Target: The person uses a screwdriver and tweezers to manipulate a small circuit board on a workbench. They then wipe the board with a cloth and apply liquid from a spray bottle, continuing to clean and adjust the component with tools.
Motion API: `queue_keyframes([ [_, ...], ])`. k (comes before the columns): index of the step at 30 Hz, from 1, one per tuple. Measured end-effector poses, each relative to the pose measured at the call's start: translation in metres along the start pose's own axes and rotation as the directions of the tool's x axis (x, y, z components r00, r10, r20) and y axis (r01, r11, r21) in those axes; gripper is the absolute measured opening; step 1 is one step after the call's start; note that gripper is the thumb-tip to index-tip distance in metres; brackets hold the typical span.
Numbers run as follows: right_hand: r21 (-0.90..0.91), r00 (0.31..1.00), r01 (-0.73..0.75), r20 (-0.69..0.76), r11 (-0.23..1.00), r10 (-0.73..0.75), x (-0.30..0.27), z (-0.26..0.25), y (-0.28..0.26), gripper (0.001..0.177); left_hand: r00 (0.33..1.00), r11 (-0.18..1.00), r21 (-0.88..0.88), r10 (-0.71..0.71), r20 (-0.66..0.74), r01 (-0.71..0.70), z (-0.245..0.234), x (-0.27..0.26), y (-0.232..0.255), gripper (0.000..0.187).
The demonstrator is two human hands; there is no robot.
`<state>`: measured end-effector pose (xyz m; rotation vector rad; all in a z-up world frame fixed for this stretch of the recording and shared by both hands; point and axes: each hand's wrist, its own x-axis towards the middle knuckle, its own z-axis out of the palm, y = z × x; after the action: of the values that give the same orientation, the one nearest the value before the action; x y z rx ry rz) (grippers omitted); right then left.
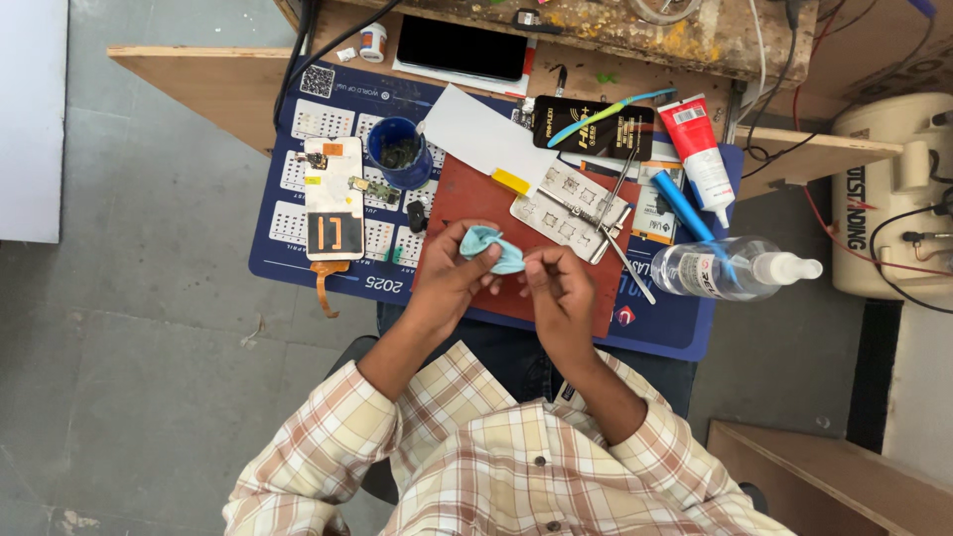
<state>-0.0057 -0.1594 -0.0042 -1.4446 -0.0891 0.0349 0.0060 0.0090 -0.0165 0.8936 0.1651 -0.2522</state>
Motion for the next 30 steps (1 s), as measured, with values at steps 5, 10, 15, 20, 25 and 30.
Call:
queue_keyframes([
  [5, 0.227, 0.987, -0.160, 0.052, 0.961, 0.152, 0.015, -0.006, -0.001, 0.020, 0.983, 0.980, -0.176, -0.062, 0.170, 0.092, -0.001, -0.001, 0.006, 0.033],
  [10, 0.213, 0.963, -0.203, 0.218, 0.956, 0.156, 0.020, -0.025, -0.006, 0.022, 0.986, 0.915, -0.376, -0.104, 0.127, 0.145, 0.000, 0.001, 0.022, 0.038],
  [15, 0.394, 0.966, -0.185, 0.241, 0.900, 0.093, 0.018, -0.041, -0.013, 0.025, 0.990, 0.941, -0.328, -0.040, 0.133, 0.082, -0.008, 0.004, 0.006, 0.047],
  [20, 0.412, 0.967, -0.104, 0.255, 0.905, -0.005, 0.016, -0.040, -0.024, 0.019, 0.999, 0.920, -0.391, -0.043, -0.003, 0.038, -0.024, 0.010, -0.006, 0.027],
  [25, 0.698, 0.971, 0.040, 0.142, 0.715, -0.194, 0.013, -0.043, -0.037, 0.006, 0.980, 0.969, -0.244, -0.001, -0.197, -0.048, -0.027, 0.010, -0.009, 0.017],
  [30, 0.615, 0.964, 0.144, 0.089, 0.775, -0.250, 0.012, -0.044, -0.052, 0.006, 0.958, 0.995, 0.009, 0.096, -0.270, -0.097, -0.018, 0.007, -0.004, 0.013],
])
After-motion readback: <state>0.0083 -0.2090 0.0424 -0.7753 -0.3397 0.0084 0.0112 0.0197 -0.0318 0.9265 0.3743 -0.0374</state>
